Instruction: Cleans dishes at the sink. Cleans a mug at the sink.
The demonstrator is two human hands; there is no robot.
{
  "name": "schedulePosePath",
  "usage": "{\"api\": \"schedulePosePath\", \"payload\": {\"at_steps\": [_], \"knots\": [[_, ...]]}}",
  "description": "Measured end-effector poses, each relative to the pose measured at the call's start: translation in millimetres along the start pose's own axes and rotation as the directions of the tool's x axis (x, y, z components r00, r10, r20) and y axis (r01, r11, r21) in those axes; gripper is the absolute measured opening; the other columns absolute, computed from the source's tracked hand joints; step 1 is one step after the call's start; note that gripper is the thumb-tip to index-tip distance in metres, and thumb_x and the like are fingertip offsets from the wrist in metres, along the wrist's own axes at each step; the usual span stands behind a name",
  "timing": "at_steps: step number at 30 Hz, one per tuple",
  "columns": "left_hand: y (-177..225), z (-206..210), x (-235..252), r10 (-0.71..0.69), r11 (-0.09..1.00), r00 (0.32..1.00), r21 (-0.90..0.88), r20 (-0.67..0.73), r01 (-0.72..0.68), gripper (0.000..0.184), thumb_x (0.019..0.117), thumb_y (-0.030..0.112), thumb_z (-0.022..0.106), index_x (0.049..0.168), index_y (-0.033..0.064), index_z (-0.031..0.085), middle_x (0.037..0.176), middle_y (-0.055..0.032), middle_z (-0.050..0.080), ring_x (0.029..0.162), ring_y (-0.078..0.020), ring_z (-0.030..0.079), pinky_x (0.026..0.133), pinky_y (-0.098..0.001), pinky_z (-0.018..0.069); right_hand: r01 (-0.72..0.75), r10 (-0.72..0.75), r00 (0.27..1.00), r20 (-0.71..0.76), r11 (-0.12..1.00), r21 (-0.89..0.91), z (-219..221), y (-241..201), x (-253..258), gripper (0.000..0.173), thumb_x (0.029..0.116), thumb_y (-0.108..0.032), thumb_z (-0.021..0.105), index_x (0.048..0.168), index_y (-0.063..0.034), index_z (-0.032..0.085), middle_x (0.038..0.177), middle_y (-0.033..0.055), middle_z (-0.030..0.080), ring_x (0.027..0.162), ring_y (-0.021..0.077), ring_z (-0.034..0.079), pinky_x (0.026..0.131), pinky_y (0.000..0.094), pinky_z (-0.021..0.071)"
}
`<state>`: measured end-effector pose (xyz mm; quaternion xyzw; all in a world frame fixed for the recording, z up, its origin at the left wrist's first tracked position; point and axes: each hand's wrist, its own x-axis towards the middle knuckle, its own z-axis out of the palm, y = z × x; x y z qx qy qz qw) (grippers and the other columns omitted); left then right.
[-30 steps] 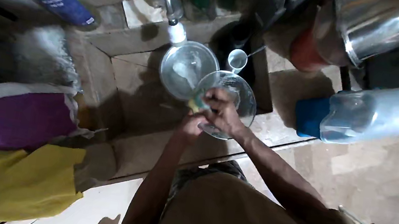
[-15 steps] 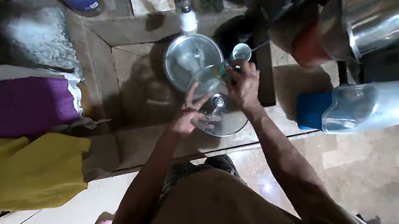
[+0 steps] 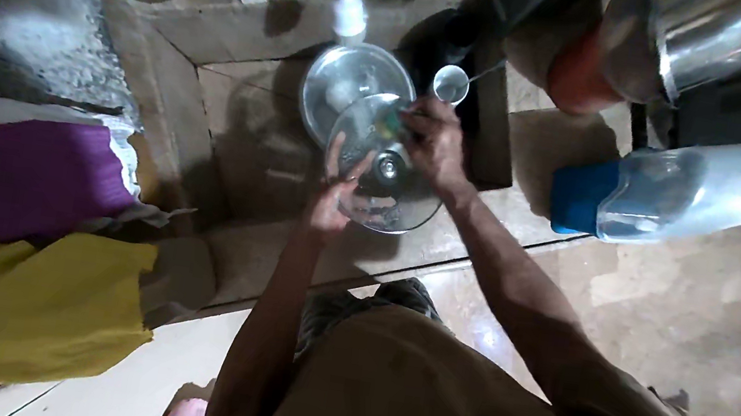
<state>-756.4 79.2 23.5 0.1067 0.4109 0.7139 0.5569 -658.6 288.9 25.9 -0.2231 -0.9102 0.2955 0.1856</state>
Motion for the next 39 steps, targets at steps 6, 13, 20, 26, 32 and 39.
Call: {"api": "schedulePosePath", "payload": {"at_steps": [6, 13, 20, 26, 32, 39], "knots": [[15.3, -7.7, -0.1, 0.015, 1.000, 0.995, 0.004, -0.098, -0.015, 0.074, 0.1019, 0.009, 0.032, 0.161, 0.0456, 0.006, 0.161, -0.0080, 0.042, 0.096, -0.0385, 0.073, 0.063, -0.0521, 0.0630, 0.064, -0.078, 0.985, 0.152, 0.993, 0.097, -12.7, -1.3, -34.8, 0.024, 0.0860, -0.013, 0.076, 0.110, -0.0123, 0.080, 0.123, 0.0083, 0.071, 0.120, 0.0278, 0.061, 0.105, 0.0511, 0.0483], [7.7, -2.1, 2.6, -0.041, 0.999, 0.993, -0.005, -0.106, 0.041, 0.079, 0.0968, 0.004, 0.034, 0.162, 0.0423, 0.011, 0.159, -0.0093, 0.045, 0.093, -0.0372, 0.074, 0.064, -0.0509, 0.0635, 0.102, -0.102, 0.994, 0.040, 0.995, 0.015, -5.9, -2.6, 21.1, 0.024, 0.0890, -0.014, 0.074, 0.112, -0.0150, 0.079, 0.125, 0.0049, 0.070, 0.121, 0.0263, 0.060, 0.103, 0.0506, 0.0468], [15.7, -15.9, 19.8, 0.119, 0.992, 0.972, 0.062, -0.203, -0.109, 0.074, 0.1012, 0.011, 0.033, 0.162, 0.0422, 0.005, 0.158, -0.0091, 0.045, 0.106, -0.0361, 0.070, 0.072, -0.0520, 0.0630, 0.011, -0.022, 0.991, 0.131, 0.997, 0.077, 6.8, -22.4, -51.3, 0.025, 0.0838, -0.016, 0.077, 0.107, -0.0088, 0.079, 0.119, 0.0103, 0.071, 0.116, 0.0281, 0.063, 0.102, 0.0508, 0.0508], [7.5, -11.6, 14.8, 0.110, 0.994, 0.982, 0.000, -0.153, -0.111, 0.077, 0.0992, -0.003, 0.031, 0.164, 0.0325, 0.007, 0.155, -0.0113, 0.048, 0.126, -0.0278, 0.061, 0.095, -0.0438, 0.0578, 0.083, -0.088, 0.990, 0.110, 0.995, 0.047, 7.8, -1.0, -8.6, 0.025, 0.0872, -0.016, 0.074, 0.111, -0.0108, 0.079, 0.124, 0.0097, 0.071, 0.117, 0.0303, 0.063, 0.099, 0.0542, 0.0497], [7.9, -4.8, 19.9, 0.067, 0.996, 0.972, 0.067, -0.225, -0.053, 0.070, 0.1026, 0.007, 0.042, 0.163, 0.0331, 0.016, 0.135, -0.0095, 0.061, 0.107, -0.0210, 0.068, 0.087, -0.0410, 0.0602, 0.163, -0.186, 0.970, 0.155, 0.975, 0.149, 18.9, -19.8, -14.1, 0.025, 0.0883, -0.017, 0.074, 0.111, -0.0064, 0.078, 0.123, 0.0120, 0.070, 0.117, 0.0272, 0.064, 0.102, 0.0478, 0.0513], [24.6, -9.2, 16.6, -0.117, 0.970, 0.986, 0.201, -0.120, 0.139, 0.067, 0.0980, 0.005, 0.037, 0.160, 0.0292, 0.027, 0.142, -0.0073, 0.062, 0.114, -0.0187, 0.067, 0.087, -0.0347, 0.0587, 0.148, -0.153, 0.985, 0.081, 0.987, 0.066, 7.2, 3.1, 38.5, 0.023, 0.0873, -0.020, 0.077, 0.110, -0.0186, 0.080, 0.136, 0.0102, 0.063, 0.129, 0.0309, 0.054, 0.107, 0.0535, 0.0438]]}}
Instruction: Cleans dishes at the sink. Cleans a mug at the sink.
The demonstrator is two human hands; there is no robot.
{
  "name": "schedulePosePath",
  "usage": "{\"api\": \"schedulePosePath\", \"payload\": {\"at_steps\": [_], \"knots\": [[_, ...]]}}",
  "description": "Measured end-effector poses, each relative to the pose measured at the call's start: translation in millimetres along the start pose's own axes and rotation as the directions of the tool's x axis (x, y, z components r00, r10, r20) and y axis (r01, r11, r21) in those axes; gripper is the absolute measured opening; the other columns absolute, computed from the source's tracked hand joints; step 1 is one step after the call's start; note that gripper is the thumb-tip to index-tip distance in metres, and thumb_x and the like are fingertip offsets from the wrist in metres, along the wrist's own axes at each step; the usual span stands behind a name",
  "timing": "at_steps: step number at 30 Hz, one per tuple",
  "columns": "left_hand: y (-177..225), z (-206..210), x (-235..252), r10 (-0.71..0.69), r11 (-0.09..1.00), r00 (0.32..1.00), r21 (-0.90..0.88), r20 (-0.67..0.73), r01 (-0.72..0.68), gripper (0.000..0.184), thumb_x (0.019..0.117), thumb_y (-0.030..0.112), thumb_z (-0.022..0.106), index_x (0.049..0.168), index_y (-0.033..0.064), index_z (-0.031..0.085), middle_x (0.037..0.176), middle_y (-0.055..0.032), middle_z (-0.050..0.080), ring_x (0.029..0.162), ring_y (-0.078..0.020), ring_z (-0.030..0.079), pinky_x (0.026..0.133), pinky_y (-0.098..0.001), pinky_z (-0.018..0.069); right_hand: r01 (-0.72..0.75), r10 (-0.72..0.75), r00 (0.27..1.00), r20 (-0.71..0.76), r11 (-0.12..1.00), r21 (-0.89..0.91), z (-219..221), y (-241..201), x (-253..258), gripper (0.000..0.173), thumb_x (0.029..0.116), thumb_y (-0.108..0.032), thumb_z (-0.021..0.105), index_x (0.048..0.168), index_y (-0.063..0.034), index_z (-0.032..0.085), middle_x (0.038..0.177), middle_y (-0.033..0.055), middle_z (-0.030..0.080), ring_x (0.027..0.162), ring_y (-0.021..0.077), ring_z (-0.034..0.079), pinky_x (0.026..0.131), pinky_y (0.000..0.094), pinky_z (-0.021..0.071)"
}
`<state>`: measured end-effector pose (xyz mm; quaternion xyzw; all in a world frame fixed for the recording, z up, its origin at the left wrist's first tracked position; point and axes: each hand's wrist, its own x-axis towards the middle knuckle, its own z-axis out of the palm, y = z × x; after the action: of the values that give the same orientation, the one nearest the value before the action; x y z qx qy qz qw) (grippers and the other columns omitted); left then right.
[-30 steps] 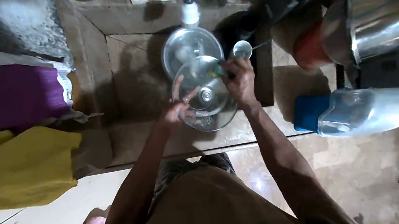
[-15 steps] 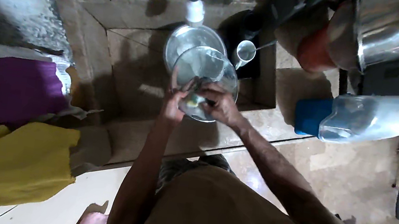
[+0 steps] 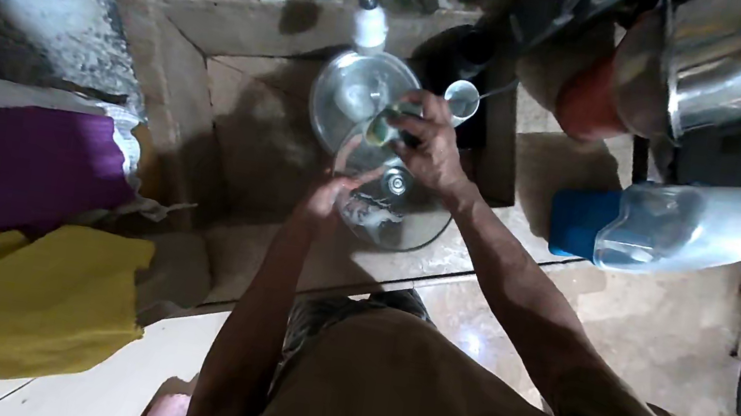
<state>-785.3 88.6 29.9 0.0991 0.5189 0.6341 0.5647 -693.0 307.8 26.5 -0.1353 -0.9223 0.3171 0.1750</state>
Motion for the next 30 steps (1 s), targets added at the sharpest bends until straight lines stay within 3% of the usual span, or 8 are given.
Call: {"api": "schedulePosePath", "payload": {"at_steps": [4, 8, 12, 15, 19, 23, 26, 30], "knots": [[24.3, -12.4, 8.9, -0.202, 0.979, 0.979, -0.022, -0.032, 0.201, 0.037, 0.1084, 0.022, 0.033, 0.134, 0.0090, 0.056, 0.114, -0.0091, 0.073, 0.093, -0.0181, 0.072, 0.076, -0.0346, 0.0605, -0.067, -0.003, 0.968, 0.251, 0.960, 0.270, -11.7, 4.1, 9.5, 0.031, 0.0852, -0.015, 0.081, 0.116, -0.0103, 0.077, 0.128, 0.0089, 0.069, 0.118, 0.0182, 0.066, 0.103, 0.0396, 0.0545], [21.8, -17.3, 12.9, -0.091, 0.970, 0.974, -0.201, 0.208, 0.134, 0.059, 0.1026, 0.040, 0.033, 0.161, 0.0319, 0.028, 0.147, -0.0151, 0.056, 0.109, -0.0374, 0.070, 0.076, -0.0525, 0.0621, -0.427, 0.404, 0.902, 0.156, 0.889, 0.168, -15.2, -2.5, 4.2, 0.034, 0.0853, -0.017, 0.080, 0.118, -0.0102, 0.075, 0.110, 0.0078, 0.075, 0.098, 0.0182, 0.072, 0.091, 0.0442, 0.0587], [-23.7, 14.6, -22.9, 0.071, 0.983, 0.997, -0.172, 0.015, -0.067, 0.092, 0.0894, 0.002, 0.057, 0.165, 0.0231, 0.010, 0.163, -0.0150, 0.033, 0.116, -0.0357, 0.066, 0.080, -0.0515, 0.0636, -0.566, 0.571, 0.820, -0.043, 0.820, 0.086, -11.4, -10.4, -17.2, 0.037, 0.0892, -0.023, 0.077, 0.123, -0.0107, 0.071, 0.111, 0.0101, 0.073, 0.098, 0.0229, 0.071, 0.089, 0.0486, 0.0585], [-32.7, 15.9, -31.7, 0.065, 0.991, 0.996, -0.116, -0.068, -0.072, 0.069, 0.0876, -0.009, 0.048, 0.154, 0.0080, 0.037, 0.154, -0.0132, 0.048, 0.118, -0.0274, 0.065, 0.091, -0.0457, 0.0601, -0.516, 0.523, 0.846, -0.104, 0.852, 0.091, -4.1, -5.7, -23.9, 0.033, 0.0897, -0.025, 0.077, 0.119, -0.0104, 0.073, 0.108, 0.0098, 0.074, 0.096, 0.0212, 0.071, 0.087, 0.0462, 0.0588], [-21.0, 9.5, -21.2, 0.017, 1.000, 1.000, 0.010, -0.008, -0.017, 0.078, 0.0867, -0.014, 0.045, 0.160, 0.0104, 0.032, 0.156, -0.0099, 0.047, 0.131, -0.0196, 0.057, 0.101, -0.0383, 0.0549, -0.222, 0.236, 0.966, -0.103, 0.966, 0.130, 21.8, -20.1, -8.5, 0.026, 0.0886, -0.021, 0.079, 0.111, -0.0088, 0.078, 0.130, 0.0119, 0.067, 0.120, 0.0242, 0.064, 0.104, 0.0446, 0.0523], [-7.9, 11.7, -22.3, -0.105, 0.995, 0.985, -0.014, -0.138, 0.104, 0.058, 0.0893, -0.011, 0.047, 0.145, 0.0071, 0.046, 0.130, -0.0089, 0.063, 0.104, -0.0129, 0.065, 0.085, -0.0313, 0.0571, 0.098, -0.112, 0.987, 0.117, 0.989, 0.112, 20.2, -46.4, -8.2, 0.027, 0.0963, -0.024, 0.068, 0.121, -0.0184, 0.078, 0.150, 0.0053, 0.057, 0.151, 0.0325, 0.036, 0.126, 0.0631, 0.0164], [-20.7, -2.1, -21.7, -0.085, 0.994, 0.995, -0.080, -0.043, 0.081, 0.060, 0.0874, 0.000, 0.046, 0.146, 0.0123, 0.045, 0.133, -0.0104, 0.064, 0.095, -0.0193, 0.071, 0.076, -0.0377, 0.0612, -0.034, 0.029, 0.998, -0.055, 0.995, -0.099, 18.8, -28.6, -9.5, 0.026, 0.0949, -0.023, 0.069, 0.118, -0.0194, 0.078, 0.143, 0.0069, 0.063, 0.144, 0.0332, 0.047, 0.123, 0.0635, 0.0231], [-14.5, 7.1, -20.9, -0.104, 0.993, 0.988, -0.071, -0.116, 0.096, 0.026, 0.0912, -0.001, 0.046, 0.112, 0.0107, 0.057, 0.084, 0.0042, 0.065, 0.072, -0.0034, 0.063, 0.067, -0.0226, 0.0556, 0.117, -0.121, 0.989, 0.081, 0.991, 0.061, 27.8, -54.2, -15.0, 0.030, 0.0953, -0.024, 0.067, 0.122, -0.0140, 0.077, 0.137, 0.0082, 0.067, 0.139, 0.0304, 0.053, 0.124, 0.0616, 0.0247]]}}
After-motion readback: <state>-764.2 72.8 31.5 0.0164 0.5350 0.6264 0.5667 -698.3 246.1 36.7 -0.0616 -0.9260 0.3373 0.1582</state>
